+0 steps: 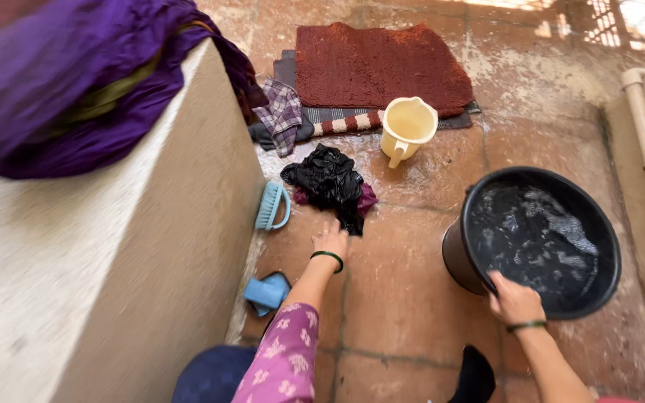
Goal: The person washes clothes by hand in a bucket, rinsing and squeezing them under a running water tap.
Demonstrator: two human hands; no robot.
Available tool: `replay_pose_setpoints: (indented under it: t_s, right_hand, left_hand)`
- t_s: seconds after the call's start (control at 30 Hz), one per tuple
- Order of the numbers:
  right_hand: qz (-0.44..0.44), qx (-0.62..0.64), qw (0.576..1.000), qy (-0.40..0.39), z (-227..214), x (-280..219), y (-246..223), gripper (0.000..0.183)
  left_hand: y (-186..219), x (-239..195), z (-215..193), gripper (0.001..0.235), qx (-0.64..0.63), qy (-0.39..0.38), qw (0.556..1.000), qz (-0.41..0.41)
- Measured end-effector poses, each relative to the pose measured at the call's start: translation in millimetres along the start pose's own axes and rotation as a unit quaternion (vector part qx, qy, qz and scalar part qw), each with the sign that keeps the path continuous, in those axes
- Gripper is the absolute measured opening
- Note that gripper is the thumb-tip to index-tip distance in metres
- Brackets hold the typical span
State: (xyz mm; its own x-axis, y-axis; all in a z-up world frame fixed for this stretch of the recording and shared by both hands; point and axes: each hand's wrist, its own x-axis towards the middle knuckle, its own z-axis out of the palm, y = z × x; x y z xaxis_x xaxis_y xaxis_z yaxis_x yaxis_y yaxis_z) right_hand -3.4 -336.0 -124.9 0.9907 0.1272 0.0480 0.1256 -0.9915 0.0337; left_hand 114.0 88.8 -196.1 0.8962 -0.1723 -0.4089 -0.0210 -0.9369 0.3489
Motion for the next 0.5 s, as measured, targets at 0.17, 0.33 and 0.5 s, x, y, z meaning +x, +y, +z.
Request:
replay_pose_setpoints:
  t_s: [0.17,0.33,0.5]
  right_hand:
    - [0.012,0.058,0.998,-0.009,-17,-2,9,0.042]
    - [0.038,0.035,0.997,-0.059,-30,4,-3,0.048]
    - [0.038,0.011,0.998,-0.053,-23,2,3,0.058]
  left_hand:
    - [7,96,25,0.043,-0.176,0.162,0.97,-0.036]
    - [19,156,52,0.064,-0.117,0.241,0.957,-0.113]
    - [-3,180,25,0.01,-0.093,0.261,0.954,-0.118]
